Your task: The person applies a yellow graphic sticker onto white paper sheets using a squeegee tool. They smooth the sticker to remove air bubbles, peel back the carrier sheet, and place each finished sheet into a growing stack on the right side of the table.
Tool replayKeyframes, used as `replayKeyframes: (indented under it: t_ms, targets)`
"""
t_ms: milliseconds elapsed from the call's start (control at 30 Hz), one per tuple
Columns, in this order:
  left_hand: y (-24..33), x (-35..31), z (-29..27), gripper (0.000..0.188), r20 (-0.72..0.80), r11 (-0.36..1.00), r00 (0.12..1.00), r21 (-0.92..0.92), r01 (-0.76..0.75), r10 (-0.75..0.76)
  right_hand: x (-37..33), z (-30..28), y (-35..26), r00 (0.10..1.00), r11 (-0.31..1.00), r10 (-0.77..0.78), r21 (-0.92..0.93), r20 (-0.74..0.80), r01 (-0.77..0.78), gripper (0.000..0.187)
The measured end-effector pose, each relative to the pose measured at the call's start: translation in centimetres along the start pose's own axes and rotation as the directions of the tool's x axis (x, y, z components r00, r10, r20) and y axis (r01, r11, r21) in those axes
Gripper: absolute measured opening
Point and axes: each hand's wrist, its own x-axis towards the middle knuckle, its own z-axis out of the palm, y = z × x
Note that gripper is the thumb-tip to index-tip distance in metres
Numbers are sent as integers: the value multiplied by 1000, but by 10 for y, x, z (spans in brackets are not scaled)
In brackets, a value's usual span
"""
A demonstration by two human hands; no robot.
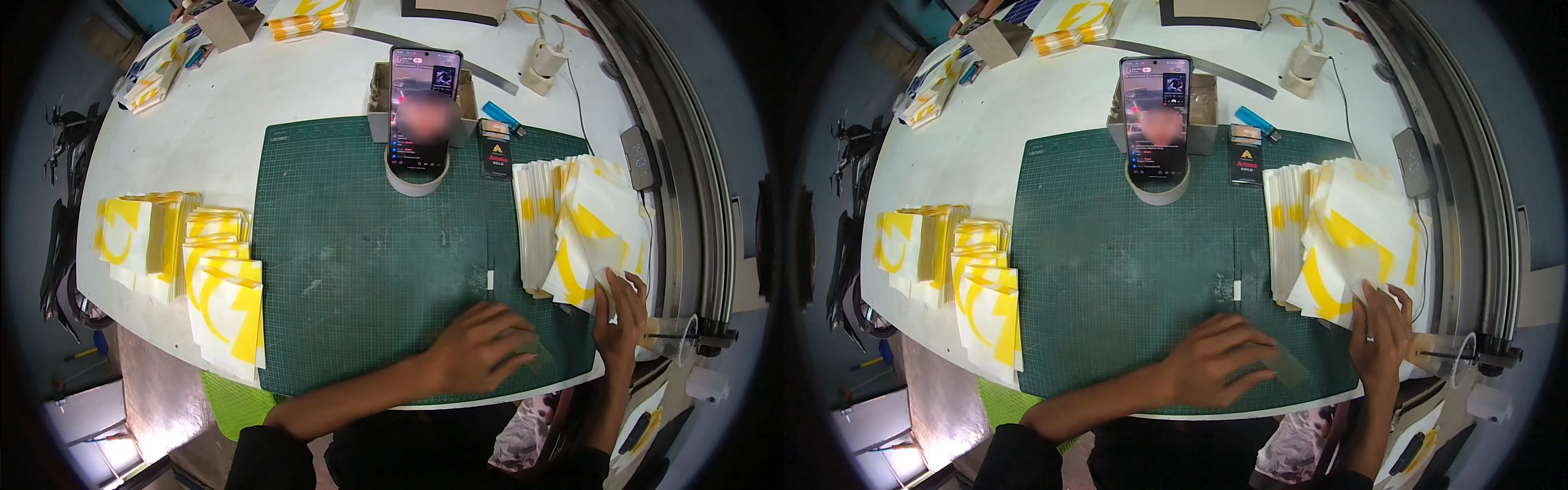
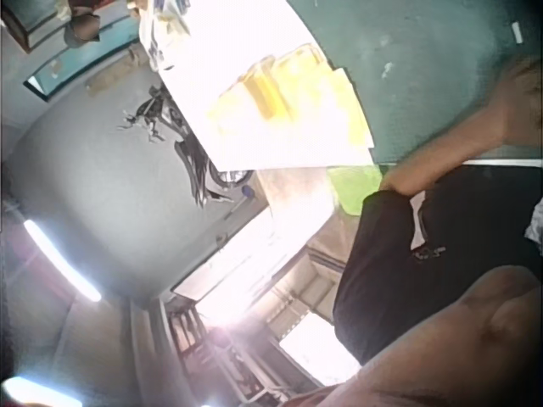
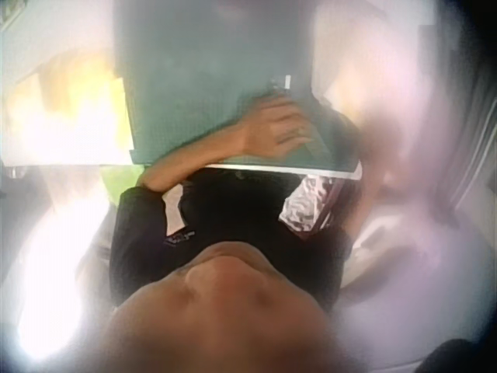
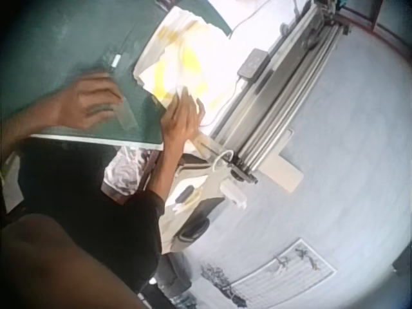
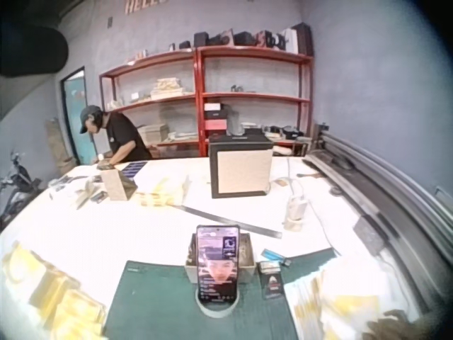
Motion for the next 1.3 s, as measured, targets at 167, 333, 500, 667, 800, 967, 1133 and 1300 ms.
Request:
replayKeyframes:
  t_ms: [167, 333, 500, 667, 800, 967, 1133, 1300]
  targets:
    - [19, 52, 36, 45, 65, 817, 948, 491, -303, 313, -3, -3, 8, 1000, 997, -1, 79, -24, 3, 40]
    - [10, 60, 55, 63, 167, 705, 978, 678, -207, 126, -13, 1, 11, 962, 934, 269, 257, -49, -248, 68]
    - [15, 64, 52, 68, 139, 727, 988, 671, -147, 71, 9, -5, 6, 985, 979, 127, 174, -120, -105, 44]
    - [16, 76, 62, 73, 144, 659, 988, 738, -144, 54, 15, -13, 20, 980, 987, 100, 141, -172, -76, 28]
    - [18, 79, 66, 68, 135, 664, 990, 738, -121, 30, 20, -27, 17, 936, 985, 157, 123, -314, -123, 19]
    - [18, 53, 30, 50, -146, 927, 987, 375, -7, 66, 9, -57, -36, 922, 995, 16, 97, -388, 24, 20]
    - [44, -42, -33, 50, -197, 563, 870, -820, 107, -452, -55, -38, -110, 970, 963, -235, 118, -70, 242, 14]
    - [61, -137, -65, 30, -297, 692, 648, -503, 518, -701, -85, 4, -156, 947, 867, -315, 424, 58, 262, 31]
